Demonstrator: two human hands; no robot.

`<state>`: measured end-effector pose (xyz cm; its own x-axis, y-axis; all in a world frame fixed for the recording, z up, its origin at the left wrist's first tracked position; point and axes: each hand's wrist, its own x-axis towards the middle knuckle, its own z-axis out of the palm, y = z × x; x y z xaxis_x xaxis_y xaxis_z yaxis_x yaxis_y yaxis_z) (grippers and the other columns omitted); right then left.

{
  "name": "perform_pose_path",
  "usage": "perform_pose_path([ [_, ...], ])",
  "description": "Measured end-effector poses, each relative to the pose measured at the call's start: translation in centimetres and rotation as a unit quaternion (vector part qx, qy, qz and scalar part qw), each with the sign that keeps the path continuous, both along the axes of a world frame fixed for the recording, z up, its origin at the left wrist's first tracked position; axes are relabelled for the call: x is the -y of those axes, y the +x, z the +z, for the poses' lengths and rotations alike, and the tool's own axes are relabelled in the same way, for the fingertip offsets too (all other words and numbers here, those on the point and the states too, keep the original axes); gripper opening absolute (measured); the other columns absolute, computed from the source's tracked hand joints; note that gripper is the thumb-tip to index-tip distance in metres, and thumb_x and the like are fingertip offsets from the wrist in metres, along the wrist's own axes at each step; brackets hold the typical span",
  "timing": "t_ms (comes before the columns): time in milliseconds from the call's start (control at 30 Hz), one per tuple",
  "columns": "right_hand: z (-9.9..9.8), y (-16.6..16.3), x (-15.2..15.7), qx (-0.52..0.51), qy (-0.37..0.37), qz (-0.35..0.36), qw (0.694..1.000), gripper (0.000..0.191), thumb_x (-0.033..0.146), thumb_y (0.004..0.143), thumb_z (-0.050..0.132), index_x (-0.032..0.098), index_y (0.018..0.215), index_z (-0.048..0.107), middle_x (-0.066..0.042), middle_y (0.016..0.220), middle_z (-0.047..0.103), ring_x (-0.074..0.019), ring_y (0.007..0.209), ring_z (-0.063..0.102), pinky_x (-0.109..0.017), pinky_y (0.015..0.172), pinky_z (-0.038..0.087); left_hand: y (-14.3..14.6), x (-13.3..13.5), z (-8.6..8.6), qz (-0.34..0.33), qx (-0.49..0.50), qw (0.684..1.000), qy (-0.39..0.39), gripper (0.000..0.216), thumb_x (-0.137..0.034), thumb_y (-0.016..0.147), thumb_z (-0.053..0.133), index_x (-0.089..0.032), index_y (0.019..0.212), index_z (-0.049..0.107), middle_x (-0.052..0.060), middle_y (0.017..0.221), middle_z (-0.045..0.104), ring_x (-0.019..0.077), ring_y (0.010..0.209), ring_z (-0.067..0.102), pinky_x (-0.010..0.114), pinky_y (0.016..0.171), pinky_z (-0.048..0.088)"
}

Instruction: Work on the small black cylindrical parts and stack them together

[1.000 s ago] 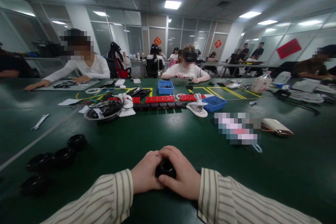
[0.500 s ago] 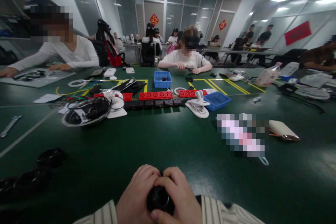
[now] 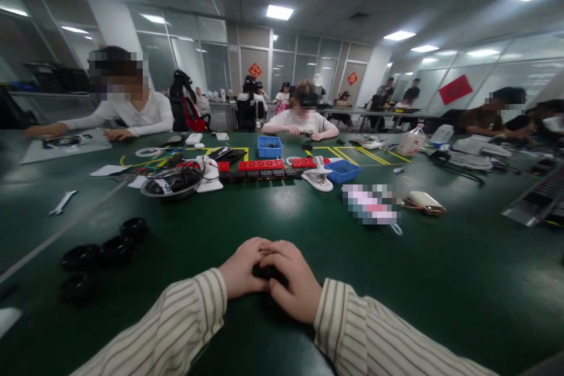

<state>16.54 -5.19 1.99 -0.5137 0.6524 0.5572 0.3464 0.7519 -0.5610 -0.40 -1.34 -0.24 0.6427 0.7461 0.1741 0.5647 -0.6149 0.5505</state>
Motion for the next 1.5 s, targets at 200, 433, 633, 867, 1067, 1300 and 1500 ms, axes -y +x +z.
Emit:
perform_pose_path([
  [200, -0.9, -0.7, 0.3, 0.017, -0.001, -0.144, 0.989, 0.042, 0.031, 0.073, 0.056, 0.018, 0.111, 0.048, -0.011, 0.114, 0.044, -0.0248, 0.108, 0.041, -0.043, 0.093, 0.034, 0.0, 1.7, 0.2, 0.057, -0.003, 0.998, 0.022, 0.085, -0.045, 0.049, 0.077, -0.018, 0.121, 0.041, 0.012, 0.126, 0.044, 0.0313, 0.114, 0.04, 0.049, 0.1, 0.026],
  [433, -1.2, -1.7, -0.1, 0.055, -0.006, -0.231, 0.971, 0.024, 0.033, 0.077, 0.055, 0.015, 0.092, 0.052, -0.007, 0.091, 0.049, -0.022, 0.088, 0.047, -0.039, 0.079, 0.039, 0.8, 2.4, 0.6, 0.154, -0.013, 0.983, 0.096, 0.032, -0.031, 0.062, 0.068, -0.014, 0.087, 0.058, 0.006, 0.088, 0.059, 0.0247, 0.088, 0.052, 0.044, 0.091, 0.034],
  [633, -0.8, -1.5, -0.3, 0.04, -0.034, -0.149, 0.987, 0.018, 0.023, 0.077, 0.057, 0.015, 0.092, 0.053, -0.006, 0.09, 0.053, -0.0187, 0.086, 0.049, -0.034, 0.08, 0.04, 0.2, 2.1, 0.8, 0.128, -0.02, 0.989, 0.078, 0.029, -0.028, 0.062, 0.066, -0.013, 0.086, 0.059, 0.005, 0.083, 0.058, 0.0231, 0.082, 0.052, 0.037, 0.081, 0.04],
  [867, -0.1, -0.9, 0.0, 0.038, -0.029, -0.039, 0.998, 0.024, 0.007, 0.071, 0.048, 0.016, 0.092, 0.056, -0.005, 0.089, 0.057, -0.0186, 0.088, 0.047, -0.036, 0.083, 0.038, -0.1, 2.4, 0.9, 0.086, -0.007, 0.996, 0.038, 0.032, -0.02, 0.06, 0.066, -0.014, 0.091, 0.059, 0.005, 0.091, 0.057, 0.0205, 0.086, 0.053, 0.032, 0.08, 0.042],
  [1067, 0.1, -0.6, 0.3, 0.008, -0.061, -0.011, 0.998, 0.04, 0.008, 0.07, 0.049, 0.018, 0.109, 0.049, -0.007, 0.113, 0.047, -0.0192, 0.107, 0.041, -0.037, 0.095, 0.033, -0.4, 2.6, 1.0, 0.072, 0.013, 0.997, 0.022, 0.055, -0.028, 0.057, 0.072, -0.018, 0.107, 0.052, 0.007, 0.108, 0.054, 0.0251, 0.101, 0.048, 0.043, 0.094, 0.034],
  [1300, 0.1, -0.5, 0.1, 0.031, -0.063, -0.107, 0.992, 0.032, 0.029, 0.067, 0.067, 0.017, 0.093, 0.053, -0.005, 0.094, 0.052, -0.0199, 0.09, 0.046, -0.037, 0.082, 0.039, 1.2, 3.3, 1.0, 0.126, 0.007, 0.992, 0.019, 0.047, -0.031, 0.058, 0.071, -0.017, 0.099, 0.051, 0.004, 0.093, 0.055, 0.024, 0.09, 0.051, 0.043, 0.088, 0.038],
  [1500, 0.1, -0.5, 0.1, 0.031, -0.049, -0.059, 0.997, 0.02, 0.015, 0.068, 0.062, 0.016, 0.087, 0.058, -0.004, 0.087, 0.056, -0.0178, 0.085, 0.048, -0.033, 0.079, 0.04, 1.1, 3.2, 0.9, 0.109, 0.052, 0.992, -0.029, 0.029, -0.019, 0.059, 0.065, -0.017, 0.085, 0.054, 0.001, 0.083, 0.054, 0.0193, 0.078, 0.053, 0.031, 0.072, 0.044],
])
